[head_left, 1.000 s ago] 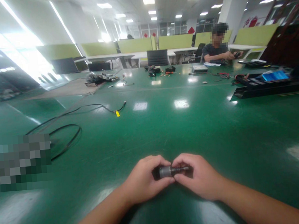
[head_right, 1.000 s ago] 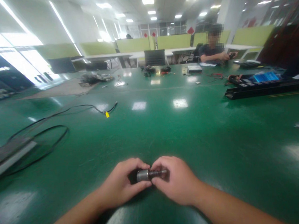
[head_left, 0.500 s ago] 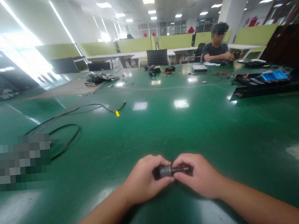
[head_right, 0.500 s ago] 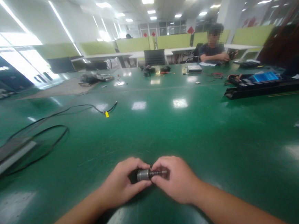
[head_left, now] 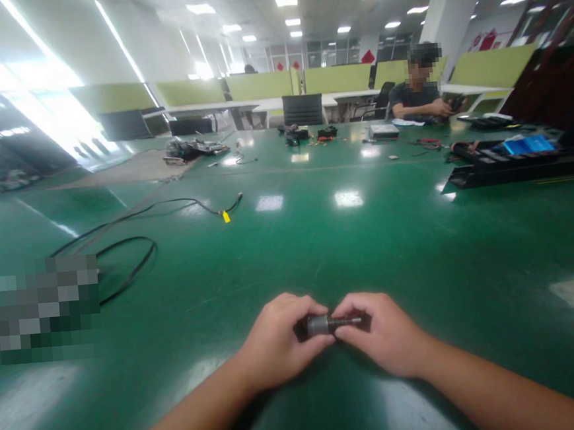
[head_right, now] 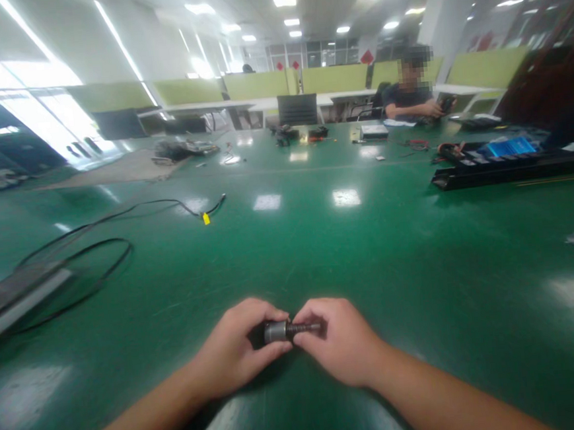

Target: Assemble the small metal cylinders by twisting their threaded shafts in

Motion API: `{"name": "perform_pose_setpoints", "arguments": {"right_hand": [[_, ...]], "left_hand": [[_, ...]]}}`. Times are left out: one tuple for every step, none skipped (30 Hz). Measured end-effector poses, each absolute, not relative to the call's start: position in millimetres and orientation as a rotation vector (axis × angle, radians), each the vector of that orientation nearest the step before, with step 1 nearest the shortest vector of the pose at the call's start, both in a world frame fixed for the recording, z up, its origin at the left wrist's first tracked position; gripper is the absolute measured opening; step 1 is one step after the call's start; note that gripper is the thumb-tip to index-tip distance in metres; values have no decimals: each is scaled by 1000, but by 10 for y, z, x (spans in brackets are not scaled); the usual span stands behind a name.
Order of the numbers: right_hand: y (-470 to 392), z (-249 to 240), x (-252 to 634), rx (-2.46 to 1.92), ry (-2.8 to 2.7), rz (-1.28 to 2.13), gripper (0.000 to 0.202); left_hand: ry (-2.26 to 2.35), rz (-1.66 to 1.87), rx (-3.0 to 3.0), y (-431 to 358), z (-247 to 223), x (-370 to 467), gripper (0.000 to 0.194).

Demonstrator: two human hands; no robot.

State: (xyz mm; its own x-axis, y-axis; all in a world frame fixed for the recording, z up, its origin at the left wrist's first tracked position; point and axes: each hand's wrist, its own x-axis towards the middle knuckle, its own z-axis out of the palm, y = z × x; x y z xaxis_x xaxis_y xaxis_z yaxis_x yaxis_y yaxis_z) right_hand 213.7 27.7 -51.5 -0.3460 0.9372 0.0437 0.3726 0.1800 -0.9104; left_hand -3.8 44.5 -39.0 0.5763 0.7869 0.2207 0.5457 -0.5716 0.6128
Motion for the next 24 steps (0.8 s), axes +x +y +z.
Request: {"name": "perform_pose_setpoints", "arguments": {"right_hand": [[277, -515, 2137, -1233, -1826, 1138, 9], [277, -514, 2138, -1234, -1826, 1137, 9], [278, -513, 2139, -1235, -1824, 1137, 8], [279, -512, 2141, -1236, -1822, 1138, 8], [281, -510, 2143, -1236, -1820, 1139, 8], [282, -509, 2144, -1234, -1820, 1140, 8], [283, -508, 2146, -1234, -1819, 1139, 7], [284, -507, 2147, -1235, -1819, 1137, 7], [284, -505, 2147, -1236, -1820, 1136, 7], [283, -503, 2147, -1237, -1821, 1135, 7], [281, -502, 2147, -1238, -1823, 1136, 7], [278, -500, 2146, -1237, -1826, 1136, 8], [275, -499, 2146, -1236, -1828, 1136, 8], [271, -500, 2146, -1233, -1831, 1135, 9], [268, -501, 2146, -1231, -1834, 1131, 9], [265, -503, 2146, -1230, -1837, 1126, 8], [264, -506, 2147, -1232, -1838, 1121, 8], [264, -509, 2147, -1236, -1837, 1116, 8], [265, -511, 2147, -1241, -1838, 1114, 7], [267, -512, 2146, -1244, -1839, 1113, 7], [270, -511, 2144, -1247, -1840, 1112, 6], [272, -508, 2142, -1249, -1841, 1111, 6], [273, -504, 2140, -1250, -1842, 1110, 5], [274, -500, 2138, -1251, -1844, 1107, 5]], "left_hand": [[1067, 663, 2322, 446, -392, -39, 21], [1069, 663, 2321, 447, -395, -40, 21], [1070, 662, 2319, 449, -397, -42, 20], [1071, 662, 2316, 451, -400, -44, 20], [1072, 660, 2312, 453, -401, -45, 20], [1073, 659, 2309, 454, -401, -47, 20], [1074, 657, 2308, 456, -400, -48, 21], [1076, 657, 2307, 457, -398, -48, 21], [1076, 657, 2306, 457, -395, -48, 20], [1074, 658, 2305, 458, -392, -47, 20], [1071, 661, 2303, 458, -390, -46, 20], [1069, 664, 2299, 458, -389, -45, 20], [1068, 666, 2295, 458, -388, -44, 20], [1066, 667, 2292, 458, -387, -43, 20], [1065, 668, 2291, 457, -386, -42, 21], [1066, 669, 2290, 456, -386, -41, 21], [1067, 671, 2290, 454, -385, -40, 21], [1069, 672, 2290, 452, -383, -40, 21], [1071, 674, 2290, 451, -382, -40, 21], [1074, 674, 2289, 449, -381, -41, 20], [1078, 673, 2288, 448, -381, -42, 20], [1078, 671, 2289, 448, -381, -43, 20], [1076, 669, 2290, 449, -383, -45, 21], [1075, 664, 2291, 451, -385, -46, 21]]}}
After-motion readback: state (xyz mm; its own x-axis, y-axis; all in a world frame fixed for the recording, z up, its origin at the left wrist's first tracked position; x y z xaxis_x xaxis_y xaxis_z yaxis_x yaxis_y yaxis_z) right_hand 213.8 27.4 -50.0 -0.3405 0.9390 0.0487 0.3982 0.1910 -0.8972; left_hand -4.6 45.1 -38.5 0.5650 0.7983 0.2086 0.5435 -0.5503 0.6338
